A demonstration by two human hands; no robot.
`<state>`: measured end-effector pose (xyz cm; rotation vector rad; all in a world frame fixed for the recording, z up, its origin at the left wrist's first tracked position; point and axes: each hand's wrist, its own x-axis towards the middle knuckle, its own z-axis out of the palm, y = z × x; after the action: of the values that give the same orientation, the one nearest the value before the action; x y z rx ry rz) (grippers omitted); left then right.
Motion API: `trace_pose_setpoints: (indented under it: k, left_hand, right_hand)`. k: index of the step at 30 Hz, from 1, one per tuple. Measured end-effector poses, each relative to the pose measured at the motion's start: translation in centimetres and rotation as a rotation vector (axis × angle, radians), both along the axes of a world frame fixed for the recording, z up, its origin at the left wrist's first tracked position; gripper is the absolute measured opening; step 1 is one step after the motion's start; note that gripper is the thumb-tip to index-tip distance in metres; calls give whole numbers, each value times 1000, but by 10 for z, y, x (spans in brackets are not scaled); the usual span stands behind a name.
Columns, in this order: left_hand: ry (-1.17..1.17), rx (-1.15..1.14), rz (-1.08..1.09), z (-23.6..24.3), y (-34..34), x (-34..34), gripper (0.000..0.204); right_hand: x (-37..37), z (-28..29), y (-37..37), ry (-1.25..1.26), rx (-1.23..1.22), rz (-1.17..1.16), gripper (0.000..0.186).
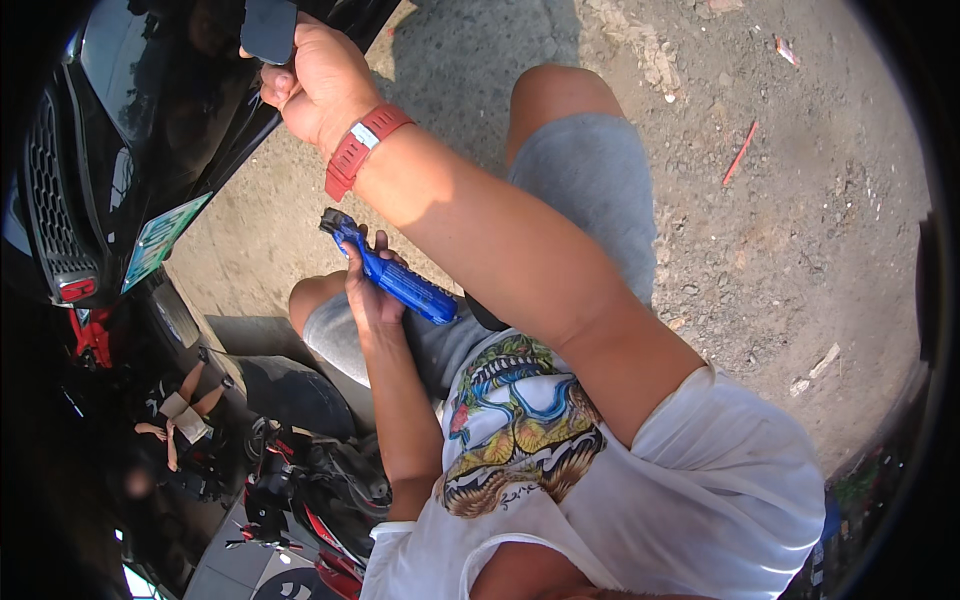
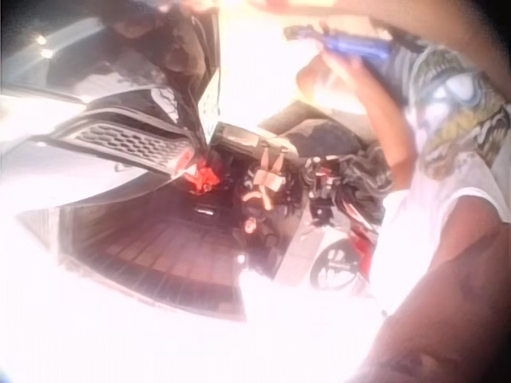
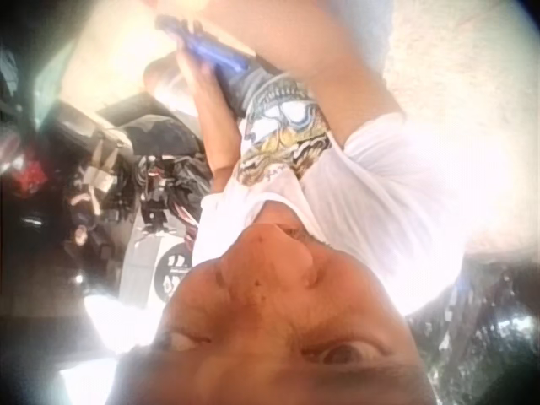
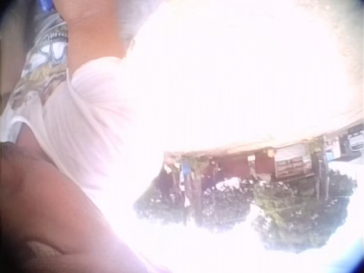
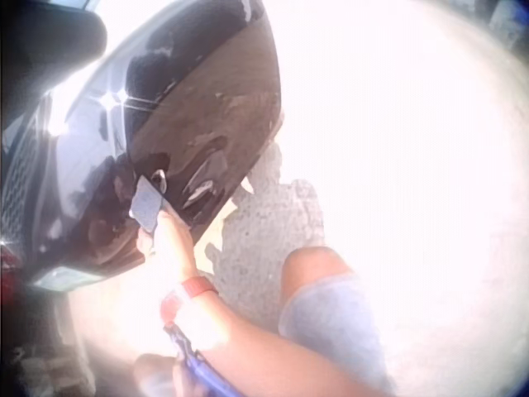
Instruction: The person retrieves a tube of adhesive and applies it to the front bumper of a black car. They then insert small metal clips into holes along the bumper edge to secure it.
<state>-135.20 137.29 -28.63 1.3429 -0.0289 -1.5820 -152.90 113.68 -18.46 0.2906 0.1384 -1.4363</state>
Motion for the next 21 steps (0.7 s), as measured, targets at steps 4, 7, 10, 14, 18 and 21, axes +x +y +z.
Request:
trace_pose_setpoints:
  k: [4,7,10,14,18,21]
  left_hand:
    - [38,4,-7,-3,-5,1,49]
    - [42,2,-22,-2,2,-2,48]
    - [44,5,-3,5,7,-4,47]
    - [21,-4,-6,4,7,-4,46]
    - [21,-26,-6,8,6,-3,46]
    - [21,-22,-1,9,11,-1,46]
  right_hand:
    - [2,-9,-17,29,-8,-78,17]
    - [13,-13,-23,34,-68,-110,18]
    - [7,-17,-13,141,-59,3,23]
    - [-4,-25,-11,64,-133,-19,37]
    - [-1,-19,-10,225,-105,-50,42]
    - [-3,-17,-16,327,-97,-53,42]
